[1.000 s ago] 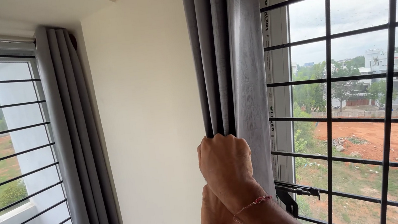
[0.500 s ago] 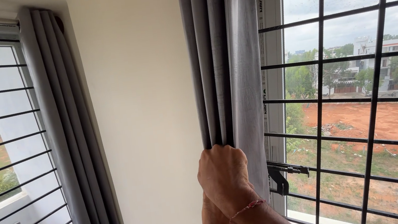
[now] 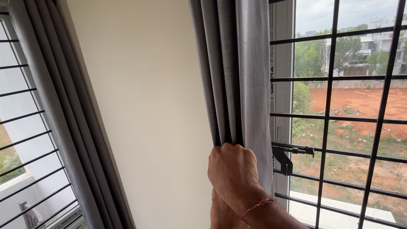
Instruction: The person gathers and folds a gray curtain panel along its length using both hands. They repeatedly smooth the fabric from top to bottom, aligning the folds neatly against the curtain rod and window frame.
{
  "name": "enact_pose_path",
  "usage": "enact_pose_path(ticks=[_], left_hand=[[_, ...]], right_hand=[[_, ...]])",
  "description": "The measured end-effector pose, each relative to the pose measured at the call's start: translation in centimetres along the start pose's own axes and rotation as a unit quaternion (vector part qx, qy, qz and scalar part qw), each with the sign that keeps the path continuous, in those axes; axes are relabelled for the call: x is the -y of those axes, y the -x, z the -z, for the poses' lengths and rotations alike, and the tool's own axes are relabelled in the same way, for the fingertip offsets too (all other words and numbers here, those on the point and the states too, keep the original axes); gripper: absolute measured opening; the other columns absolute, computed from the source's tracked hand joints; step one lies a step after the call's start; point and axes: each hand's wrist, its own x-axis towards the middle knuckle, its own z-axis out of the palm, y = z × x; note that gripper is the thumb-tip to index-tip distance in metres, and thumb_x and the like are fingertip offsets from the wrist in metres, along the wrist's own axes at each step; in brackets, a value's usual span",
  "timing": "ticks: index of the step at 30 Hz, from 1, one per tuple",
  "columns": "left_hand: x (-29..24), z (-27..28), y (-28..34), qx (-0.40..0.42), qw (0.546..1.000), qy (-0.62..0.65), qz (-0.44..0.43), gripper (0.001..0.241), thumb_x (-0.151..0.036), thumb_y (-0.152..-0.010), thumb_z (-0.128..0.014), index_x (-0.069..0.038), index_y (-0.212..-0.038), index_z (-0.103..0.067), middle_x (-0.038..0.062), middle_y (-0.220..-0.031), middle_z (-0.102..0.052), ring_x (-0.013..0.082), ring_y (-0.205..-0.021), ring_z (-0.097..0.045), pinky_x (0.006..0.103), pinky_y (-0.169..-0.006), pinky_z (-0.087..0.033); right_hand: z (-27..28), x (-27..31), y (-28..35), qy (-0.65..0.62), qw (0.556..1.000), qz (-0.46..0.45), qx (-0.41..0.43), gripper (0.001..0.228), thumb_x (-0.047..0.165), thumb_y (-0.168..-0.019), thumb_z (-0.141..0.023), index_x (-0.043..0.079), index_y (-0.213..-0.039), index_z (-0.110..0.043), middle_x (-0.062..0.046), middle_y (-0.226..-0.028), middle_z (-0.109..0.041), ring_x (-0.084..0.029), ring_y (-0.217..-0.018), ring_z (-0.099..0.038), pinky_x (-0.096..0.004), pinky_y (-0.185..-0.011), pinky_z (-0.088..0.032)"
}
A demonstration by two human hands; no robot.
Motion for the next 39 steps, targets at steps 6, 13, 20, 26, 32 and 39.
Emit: enact_pose_path(ticks=[6,13,20,26,32,39], left_hand=[[-0.3,-1.0,1.7,0.027,0.997,0.062,0.040,0.014,-0.019,-0.089,-0.072,-0.011,-0.084,-0.061,0.001,-0.078,-0.062,0.0183,-0.078,-0.060,0.0383,-0.069,-0.052],[-1.2,1.1,2.4,0.143,0.982,0.076,0.095,0.026,-0.018,-0.095,-0.066,-0.012,-0.072,-0.056,-0.001,-0.063,-0.057,0.0167,-0.060,-0.054,0.0361,-0.054,-0.046],[0.4,-3.9,4.3,0.085,0.991,0.066,0.075,0.024,-0.022,-0.094,-0.068,-0.009,-0.111,-0.060,0.003,-0.101,-0.064,0.0187,-0.096,-0.061,0.0401,-0.082,-0.053],[0.8,-5.4,5.1,0.101,0.991,0.038,0.081,0.049,-0.030,-0.094,-0.069,-0.010,-0.133,-0.049,0.001,-0.123,-0.059,0.0197,-0.117,-0.055,0.0422,-0.102,-0.047],[0.8,-7.0,6.4,0.123,0.985,0.067,0.102,0.053,-0.030,-0.094,-0.069,-0.010,-0.137,-0.046,0.003,-0.127,-0.058,0.0207,-0.119,-0.054,0.0412,-0.102,-0.047],[0.6,-9.8,8.5,0.143,0.987,-0.010,0.078,0.039,-0.022,-0.091,-0.068,-0.014,-0.126,-0.056,0.001,-0.117,-0.061,0.0217,-0.113,-0.056,0.0421,-0.096,-0.049]], right_hand=[[-0.9,0.5,1.2,0.000,1.000,-0.002,0.003,0.033,0.013,-0.092,-0.068,0.011,-0.059,-0.066,-0.005,-0.042,-0.059,-0.010,-0.036,-0.059,-0.026,-0.030,-0.047],[-1.3,0.7,1.6,-0.036,0.999,-0.014,-0.017,0.039,0.015,-0.096,-0.066,0.010,-0.057,-0.064,-0.005,-0.041,-0.059,-0.011,-0.035,-0.059,-0.026,-0.029,-0.046],[-3.4,1.4,2.7,-0.034,0.999,-0.009,0.036,0.038,0.016,-0.094,-0.067,0.011,-0.058,-0.062,-0.004,-0.043,-0.060,-0.011,-0.037,-0.060,-0.025,-0.031,-0.046],[-4.9,1.2,3.8,-0.031,0.999,-0.016,0.025,0.036,0.017,-0.093,-0.068,0.011,-0.058,-0.062,-0.004,-0.043,-0.059,-0.011,-0.037,-0.060,-0.026,-0.030,-0.046],[-5.9,1.6,4.7,-0.032,0.999,-0.016,0.009,0.035,0.018,-0.092,-0.068,0.012,-0.058,-0.063,-0.004,-0.042,-0.059,-0.012,-0.036,-0.060,-0.027,-0.030,-0.046],[-7.0,2.1,5.8,-0.034,0.999,-0.016,-0.009,0.033,0.019,-0.090,-0.068,0.012,-0.058,-0.063,-0.003,-0.042,-0.059,-0.012,-0.035,-0.060,-0.028,-0.030,-0.047]])
